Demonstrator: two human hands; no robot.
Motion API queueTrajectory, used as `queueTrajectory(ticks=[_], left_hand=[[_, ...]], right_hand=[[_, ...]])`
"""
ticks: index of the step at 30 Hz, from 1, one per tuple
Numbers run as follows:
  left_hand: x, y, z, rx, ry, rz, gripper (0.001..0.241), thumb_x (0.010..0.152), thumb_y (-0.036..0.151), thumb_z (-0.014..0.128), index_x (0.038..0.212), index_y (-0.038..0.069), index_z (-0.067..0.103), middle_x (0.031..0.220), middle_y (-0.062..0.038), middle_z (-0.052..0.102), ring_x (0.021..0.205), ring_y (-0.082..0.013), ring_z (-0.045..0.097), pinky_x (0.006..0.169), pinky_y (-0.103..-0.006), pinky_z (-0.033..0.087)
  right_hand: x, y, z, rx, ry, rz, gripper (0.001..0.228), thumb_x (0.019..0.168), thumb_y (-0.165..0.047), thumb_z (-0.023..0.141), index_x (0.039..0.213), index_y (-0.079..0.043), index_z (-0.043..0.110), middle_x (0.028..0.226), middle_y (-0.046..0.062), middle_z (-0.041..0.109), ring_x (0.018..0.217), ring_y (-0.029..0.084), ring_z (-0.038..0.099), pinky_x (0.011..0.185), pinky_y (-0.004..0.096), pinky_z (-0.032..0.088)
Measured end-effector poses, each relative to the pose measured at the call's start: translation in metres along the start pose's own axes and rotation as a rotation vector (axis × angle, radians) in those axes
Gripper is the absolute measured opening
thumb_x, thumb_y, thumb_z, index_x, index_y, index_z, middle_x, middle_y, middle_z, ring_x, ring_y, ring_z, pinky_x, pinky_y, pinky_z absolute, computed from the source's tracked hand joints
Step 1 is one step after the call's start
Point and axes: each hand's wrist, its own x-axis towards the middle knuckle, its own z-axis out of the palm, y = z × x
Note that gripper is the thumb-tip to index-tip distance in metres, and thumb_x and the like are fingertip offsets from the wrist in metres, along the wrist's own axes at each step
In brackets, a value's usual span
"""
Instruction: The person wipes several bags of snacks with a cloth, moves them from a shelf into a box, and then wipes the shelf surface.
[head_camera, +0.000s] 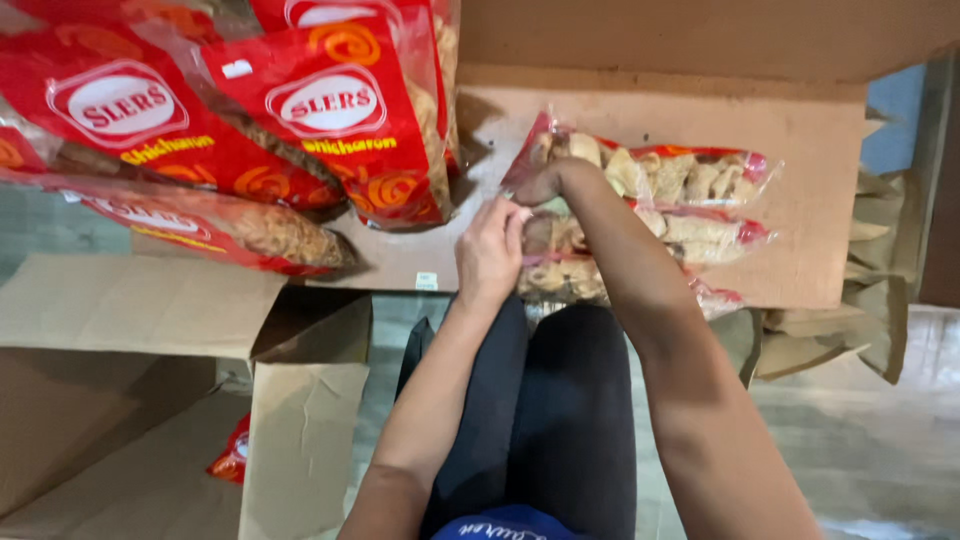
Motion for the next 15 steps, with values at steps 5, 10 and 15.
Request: queueTrajectory(ticks=[5,10,15], left_hand=[[0.003,0.001,-0.005,-0.107,0.074,-0.048,0.019,0.102,0.03,0.062,0.091,0.016,0.059,0.08,-0.008,0.06,0.085,-0.035,0.069,0.073,-0.0439,0.057],[0.002,0.0,-0.003,-0.125,0.051,-0.041,0.024,0.103,0.035,0.062,0.088,0.016,0.058,0.077,-0.004,0.06,0.083,-0.0312,0.07,0.073,-0.0423,0.058],[0.002,0.0,-0.001,-0.165,0.092,0.043,0.02,0.104,0.028,0.061,0.09,0.013,0.06,0.08,-0.01,0.059,0.083,-0.0362,0.068,0.075,-0.043,0.057]], right_hand=[[0.043,0.029,0.055,-0.049,0.161,0.054,0.044,0.103,-0.005,0.044,0.143,0.006,0.059,0.133,0.028,0.064,0.134,0.032,0.056,0.118,0.029,0.039],[0.042,0.053,0.069,0.18,0.351,0.181,0.042,0.095,-0.05,0.053,0.135,-0.044,0.065,0.127,0.007,0.072,0.127,0.032,0.061,0.105,0.05,0.048],[-0.013,0.041,0.09,0.457,0.688,0.123,0.036,0.101,-0.043,0.056,0.133,-0.033,0.065,0.119,0.015,0.072,0.119,0.041,0.063,0.102,0.055,0.049]])
